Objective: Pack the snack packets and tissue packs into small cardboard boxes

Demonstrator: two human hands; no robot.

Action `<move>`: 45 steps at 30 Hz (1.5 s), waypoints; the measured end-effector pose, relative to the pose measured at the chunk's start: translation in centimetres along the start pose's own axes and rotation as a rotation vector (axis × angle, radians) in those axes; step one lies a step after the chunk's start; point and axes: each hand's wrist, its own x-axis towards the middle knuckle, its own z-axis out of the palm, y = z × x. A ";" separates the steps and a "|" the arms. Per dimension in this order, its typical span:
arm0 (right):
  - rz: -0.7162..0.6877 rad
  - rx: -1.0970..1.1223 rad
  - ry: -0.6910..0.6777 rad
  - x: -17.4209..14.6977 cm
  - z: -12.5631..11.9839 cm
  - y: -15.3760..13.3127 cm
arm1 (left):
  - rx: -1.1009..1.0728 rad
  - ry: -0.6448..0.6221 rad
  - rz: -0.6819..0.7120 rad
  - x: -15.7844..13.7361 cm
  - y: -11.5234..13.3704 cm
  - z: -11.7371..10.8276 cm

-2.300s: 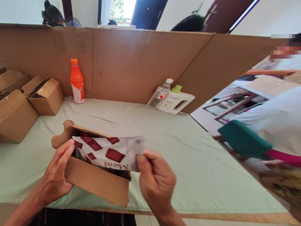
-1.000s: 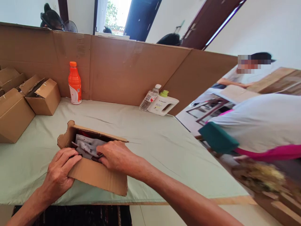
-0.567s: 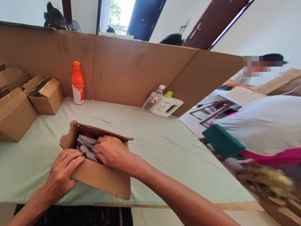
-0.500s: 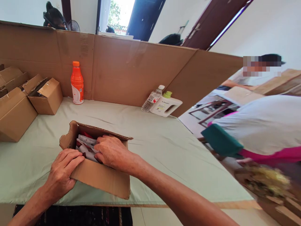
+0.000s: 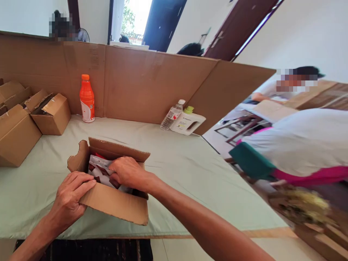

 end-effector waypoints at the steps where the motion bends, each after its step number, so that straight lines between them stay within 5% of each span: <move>1: 0.004 -0.017 0.008 0.1 0.2 -0.1 | -0.001 -0.003 0.002 0.0 0.0 0.0; 8: 0.034 -0.036 0.299 0.0 1.3 0.2 | -0.009 -0.015 -0.014 -0.3 -0.2 0.3; 15: 0.088 0.008 0.074 0.5 0.7 0.0 | -0.010 -0.011 -0.011 0.0 -0.2 0.1; 21: 0.029 0.034 0.171 -1.0 -0.5 -0.2 | -0.005 -0.052 -0.036 0.5 0.2 -0.4; 25: 0.037 -0.010 0.043 -0.2 -0.3 0.1 | -0.004 -0.052 -0.056 0.6 0.2 -0.3; 35: 0.010 -0.019 0.049 1.2 1.3 -0.6 | 0.005 -0.088 -0.060 0.2 0.2 -0.2; 39: -0.010 0.157 0.168 -0.7 1.3 0.8 | 0.075 -0.011 -0.070 -1.3 0.6 -0.9; 45: -0.144 0.362 0.632 -4.7 2.5 3.3 | 0.013 0.086 -0.268 -2.7 -0.7 -2.1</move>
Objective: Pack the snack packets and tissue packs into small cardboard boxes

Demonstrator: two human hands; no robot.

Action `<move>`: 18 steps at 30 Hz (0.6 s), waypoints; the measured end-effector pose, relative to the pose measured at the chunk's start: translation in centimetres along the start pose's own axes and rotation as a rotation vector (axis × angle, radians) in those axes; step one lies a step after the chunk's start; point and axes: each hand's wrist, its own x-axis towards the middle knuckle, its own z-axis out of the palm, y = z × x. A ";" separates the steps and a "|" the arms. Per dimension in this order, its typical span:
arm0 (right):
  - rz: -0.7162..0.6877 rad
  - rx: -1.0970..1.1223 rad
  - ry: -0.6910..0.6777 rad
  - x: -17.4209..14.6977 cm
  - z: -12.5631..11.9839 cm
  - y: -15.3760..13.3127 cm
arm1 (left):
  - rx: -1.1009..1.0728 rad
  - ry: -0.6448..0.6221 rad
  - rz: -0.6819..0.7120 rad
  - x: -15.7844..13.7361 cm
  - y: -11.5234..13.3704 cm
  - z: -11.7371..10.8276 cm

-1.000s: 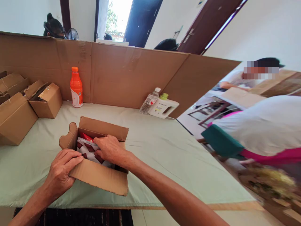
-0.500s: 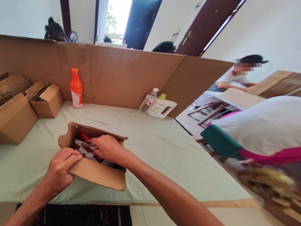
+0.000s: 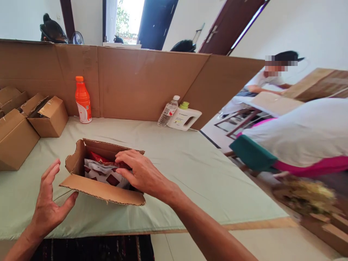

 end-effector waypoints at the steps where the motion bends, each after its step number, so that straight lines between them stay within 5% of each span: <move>1: 0.002 0.012 0.058 -0.5 0.0 0.2 | -0.038 -0.031 -0.029 0.3 -0.2 0.1; 7: 0.095 0.200 0.315 -1.5 0.5 1.0 | -0.238 -0.154 -0.067 2.1 -0.6 1.4; 14: 0.133 0.499 0.258 -1.3 2.6 2.2 | -0.173 -0.180 -0.131 3.8 -0.7 1.2; 18: 0.231 0.629 0.363 -2.5 2.5 2.4 | -0.063 -0.125 -0.157 4.7 -0.5 1.4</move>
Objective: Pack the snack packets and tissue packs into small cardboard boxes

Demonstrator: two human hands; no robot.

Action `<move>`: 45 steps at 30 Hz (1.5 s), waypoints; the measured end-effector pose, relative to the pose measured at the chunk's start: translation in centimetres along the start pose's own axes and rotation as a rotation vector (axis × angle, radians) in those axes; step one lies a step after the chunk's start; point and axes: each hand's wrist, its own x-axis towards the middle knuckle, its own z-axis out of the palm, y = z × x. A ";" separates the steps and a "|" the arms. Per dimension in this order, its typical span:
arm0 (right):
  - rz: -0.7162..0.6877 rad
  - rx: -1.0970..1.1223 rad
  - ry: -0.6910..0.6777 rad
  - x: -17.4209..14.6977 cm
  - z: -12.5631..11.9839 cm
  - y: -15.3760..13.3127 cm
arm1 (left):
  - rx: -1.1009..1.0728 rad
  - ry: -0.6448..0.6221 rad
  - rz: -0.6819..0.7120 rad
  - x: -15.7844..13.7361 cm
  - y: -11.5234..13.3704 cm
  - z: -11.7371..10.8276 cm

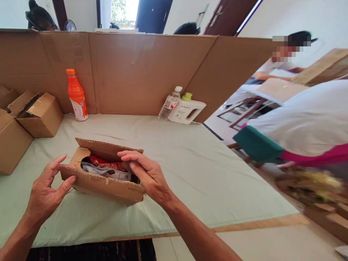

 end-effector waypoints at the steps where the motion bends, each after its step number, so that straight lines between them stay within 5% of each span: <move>1: 0.002 0.012 0.045 -0.3 -0.3 -0.1 | 0.025 0.013 0.008 0.2 0.0 0.1; 7: -0.293 -0.515 0.253 -1.1 -1.3 -1.2 | 0.041 -0.012 0.060 0.7 -0.1 1.4; 10: -0.347 -0.704 0.143 -0.8 -1.1 -0.8 | 0.046 -0.041 0.046 0.7 -0.1 1.8; 15: -0.389 -0.665 -0.178 -1.4 -1.1 0.7 | 0.044 -0.112 0.078 0.5 -0.5 1.7; 22: -0.412 -0.693 -0.261 -4.0 -1.7 2.6 | 0.032 -0.172 0.182 0.9 -1.7 1.8; 28: -0.313 -0.746 -0.126 -5.7 -1.2 4.2 | -0.015 -0.264 0.202 0.6 -1.8 1.0; 36: -0.271 -0.647 -0.307 -2.8 -2.0 5.7 | 0.224 -0.203 0.242 -3.2 -0.5 -0.5; 41: -0.227 -0.615 -0.374 3.7 1.7 7.7 | 0.409 -0.015 0.220 -5.6 -1.1 -1.3; 45: -0.159 -0.621 -0.344 9.7 9.7 7.9 | 0.582 0.122 0.143 -5.7 -3.2 -2.3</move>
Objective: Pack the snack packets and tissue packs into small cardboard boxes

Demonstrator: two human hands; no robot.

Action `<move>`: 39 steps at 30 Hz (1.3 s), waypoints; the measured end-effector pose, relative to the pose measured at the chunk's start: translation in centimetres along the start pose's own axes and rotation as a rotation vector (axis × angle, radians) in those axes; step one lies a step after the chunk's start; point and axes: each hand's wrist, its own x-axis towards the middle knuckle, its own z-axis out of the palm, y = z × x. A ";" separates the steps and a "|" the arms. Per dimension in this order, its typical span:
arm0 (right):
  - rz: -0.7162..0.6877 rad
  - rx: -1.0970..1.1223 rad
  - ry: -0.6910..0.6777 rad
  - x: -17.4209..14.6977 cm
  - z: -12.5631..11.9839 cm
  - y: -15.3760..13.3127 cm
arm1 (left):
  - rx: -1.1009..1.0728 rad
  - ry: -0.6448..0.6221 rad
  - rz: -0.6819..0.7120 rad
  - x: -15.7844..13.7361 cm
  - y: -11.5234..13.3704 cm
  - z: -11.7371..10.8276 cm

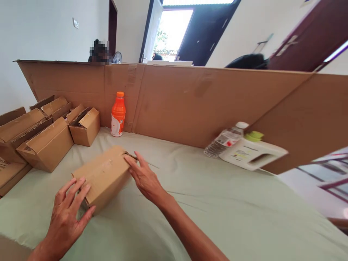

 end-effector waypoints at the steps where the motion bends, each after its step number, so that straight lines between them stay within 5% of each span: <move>1: 0.013 0.012 0.008 2.1 1.4 -1.1 | 0.049 0.023 -0.029 0.2 -0.8 0.2; 9: -0.099 0.170 0.121 14.1 12.6 -7.6 | 0.354 0.127 -0.182 1.7 -8.0 1.7; 16: -0.104 0.051 -0.110 13.7 18.3 -9.5 | 0.441 0.190 -0.260 2.1 -10.7 3.4; 25: -0.170 -0.064 -0.227 8.8 15.8 -11.4 | 0.361 0.197 -0.368 1.8 -11.0 3.6; 30: -0.277 -0.077 -0.217 4.5 14.4 -12.0 | 0.255 0.206 -0.402 -2.0 -9.0 4.8; 35: -0.454 -0.099 -0.157 -1.8 13.6 -12.4 | 0.196 -0.087 -0.367 -6.7 -9.7 7.2; 39: -0.572 -0.182 -0.116 -6.4 12.9 -13.3 | 0.168 -0.230 -0.275 -6.8 -10.2 7.8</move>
